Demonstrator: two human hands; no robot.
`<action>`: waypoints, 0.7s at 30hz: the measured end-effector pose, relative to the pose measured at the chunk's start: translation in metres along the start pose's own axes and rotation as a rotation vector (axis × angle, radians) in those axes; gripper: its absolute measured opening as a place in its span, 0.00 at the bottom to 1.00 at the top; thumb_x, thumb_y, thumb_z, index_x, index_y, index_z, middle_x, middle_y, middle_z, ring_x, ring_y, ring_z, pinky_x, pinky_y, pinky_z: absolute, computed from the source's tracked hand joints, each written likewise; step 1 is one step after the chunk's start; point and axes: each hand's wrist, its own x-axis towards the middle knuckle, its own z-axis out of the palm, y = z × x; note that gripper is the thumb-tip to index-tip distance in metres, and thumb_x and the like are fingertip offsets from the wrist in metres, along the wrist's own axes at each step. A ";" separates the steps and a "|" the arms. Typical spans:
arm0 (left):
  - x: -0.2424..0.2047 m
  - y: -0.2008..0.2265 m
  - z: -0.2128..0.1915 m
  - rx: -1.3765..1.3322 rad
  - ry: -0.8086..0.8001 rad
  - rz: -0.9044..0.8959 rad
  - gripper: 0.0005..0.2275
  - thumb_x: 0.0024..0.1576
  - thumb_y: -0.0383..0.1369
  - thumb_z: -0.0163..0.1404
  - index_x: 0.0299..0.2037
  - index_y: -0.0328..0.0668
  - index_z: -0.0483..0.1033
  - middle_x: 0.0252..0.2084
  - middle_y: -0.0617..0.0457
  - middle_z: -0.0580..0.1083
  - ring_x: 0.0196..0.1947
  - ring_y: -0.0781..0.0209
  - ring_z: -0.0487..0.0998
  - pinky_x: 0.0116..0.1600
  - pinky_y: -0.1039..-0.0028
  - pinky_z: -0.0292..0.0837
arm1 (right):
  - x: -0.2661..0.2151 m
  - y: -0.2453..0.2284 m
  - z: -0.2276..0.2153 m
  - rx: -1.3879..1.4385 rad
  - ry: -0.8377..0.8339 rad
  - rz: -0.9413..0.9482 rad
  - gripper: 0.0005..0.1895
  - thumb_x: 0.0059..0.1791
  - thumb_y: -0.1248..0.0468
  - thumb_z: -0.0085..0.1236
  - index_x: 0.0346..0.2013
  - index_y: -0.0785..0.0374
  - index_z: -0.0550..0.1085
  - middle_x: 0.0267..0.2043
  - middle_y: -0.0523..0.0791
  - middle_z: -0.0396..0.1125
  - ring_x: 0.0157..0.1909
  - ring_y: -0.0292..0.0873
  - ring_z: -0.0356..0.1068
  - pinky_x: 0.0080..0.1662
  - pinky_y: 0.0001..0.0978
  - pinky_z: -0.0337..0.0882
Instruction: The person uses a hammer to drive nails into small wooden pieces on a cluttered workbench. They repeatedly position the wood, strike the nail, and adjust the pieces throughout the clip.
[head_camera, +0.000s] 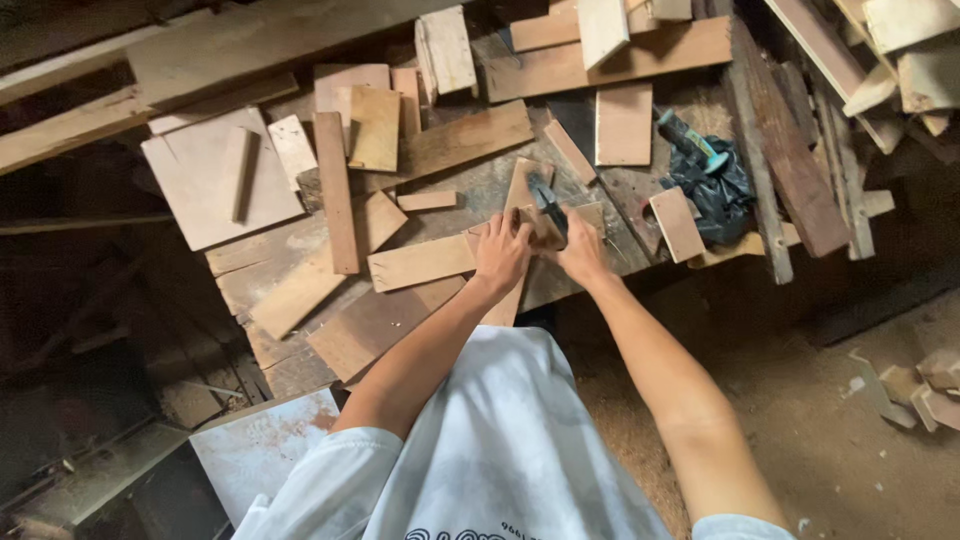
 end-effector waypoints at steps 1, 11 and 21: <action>-0.003 0.006 0.001 -0.003 0.021 0.005 0.17 0.51 0.35 0.57 0.51 0.48 0.73 0.62 0.40 0.67 0.58 0.41 0.67 0.61 0.54 0.65 | -0.005 0.001 0.001 0.005 0.006 -0.004 0.44 0.38 0.63 0.78 0.64 0.67 0.64 0.51 0.58 0.72 0.55 0.61 0.72 0.53 0.47 0.72; -0.026 0.037 -0.018 -0.139 0.132 0.125 0.14 0.56 0.39 0.57 0.50 0.48 0.73 0.58 0.38 0.69 0.54 0.40 0.69 0.56 0.54 0.68 | -0.042 0.051 -0.001 -0.007 0.087 -0.235 0.48 0.31 0.63 0.81 0.60 0.71 0.66 0.58 0.62 0.67 0.60 0.65 0.66 0.57 0.51 0.67; -0.021 0.059 -0.053 -0.206 0.192 0.133 0.15 0.54 0.33 0.57 0.50 0.43 0.73 0.60 0.38 0.69 0.51 0.43 0.73 0.57 0.59 0.69 | -0.035 0.064 0.021 0.091 0.281 -0.072 0.43 0.34 0.58 0.83 0.55 0.72 0.69 0.50 0.58 0.70 0.54 0.61 0.70 0.54 0.48 0.70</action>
